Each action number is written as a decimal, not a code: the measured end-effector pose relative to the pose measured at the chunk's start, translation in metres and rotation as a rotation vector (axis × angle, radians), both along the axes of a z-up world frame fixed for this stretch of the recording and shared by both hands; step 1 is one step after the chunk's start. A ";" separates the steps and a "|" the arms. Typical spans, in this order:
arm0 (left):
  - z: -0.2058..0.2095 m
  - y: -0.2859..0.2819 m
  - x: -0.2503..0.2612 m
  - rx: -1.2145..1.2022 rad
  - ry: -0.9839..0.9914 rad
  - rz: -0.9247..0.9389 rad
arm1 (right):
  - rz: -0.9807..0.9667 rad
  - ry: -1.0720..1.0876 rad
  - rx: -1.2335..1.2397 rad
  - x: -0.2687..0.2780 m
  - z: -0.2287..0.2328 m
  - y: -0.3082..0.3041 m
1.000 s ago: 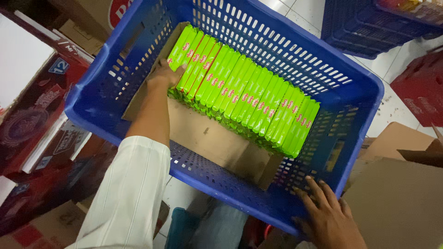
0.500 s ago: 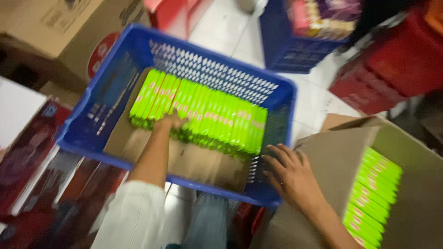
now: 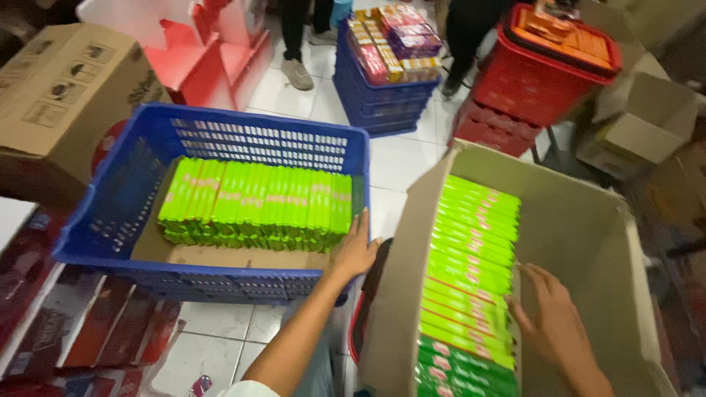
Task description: The person transfers stacks of green and blue snack packets from a cardboard box into a blue plastic basket. They arrange the packets in neat rows within the basket.
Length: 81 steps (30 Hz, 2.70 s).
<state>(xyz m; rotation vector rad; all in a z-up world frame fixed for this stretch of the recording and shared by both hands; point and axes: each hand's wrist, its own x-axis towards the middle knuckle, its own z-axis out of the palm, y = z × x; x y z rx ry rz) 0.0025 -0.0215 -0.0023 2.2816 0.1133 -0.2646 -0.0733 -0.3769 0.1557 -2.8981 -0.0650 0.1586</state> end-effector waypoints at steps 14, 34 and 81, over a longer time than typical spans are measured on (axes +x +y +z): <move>0.066 -0.031 -0.047 0.308 -0.073 -0.025 | -0.255 0.439 0.517 -0.031 -0.019 -0.035; 0.083 -0.029 -0.024 0.207 0.205 0.116 | -0.640 0.212 0.786 0.209 -0.115 -0.054; 0.064 -0.034 -0.022 0.289 0.089 0.152 | -0.574 -0.115 0.536 0.290 -0.167 -0.077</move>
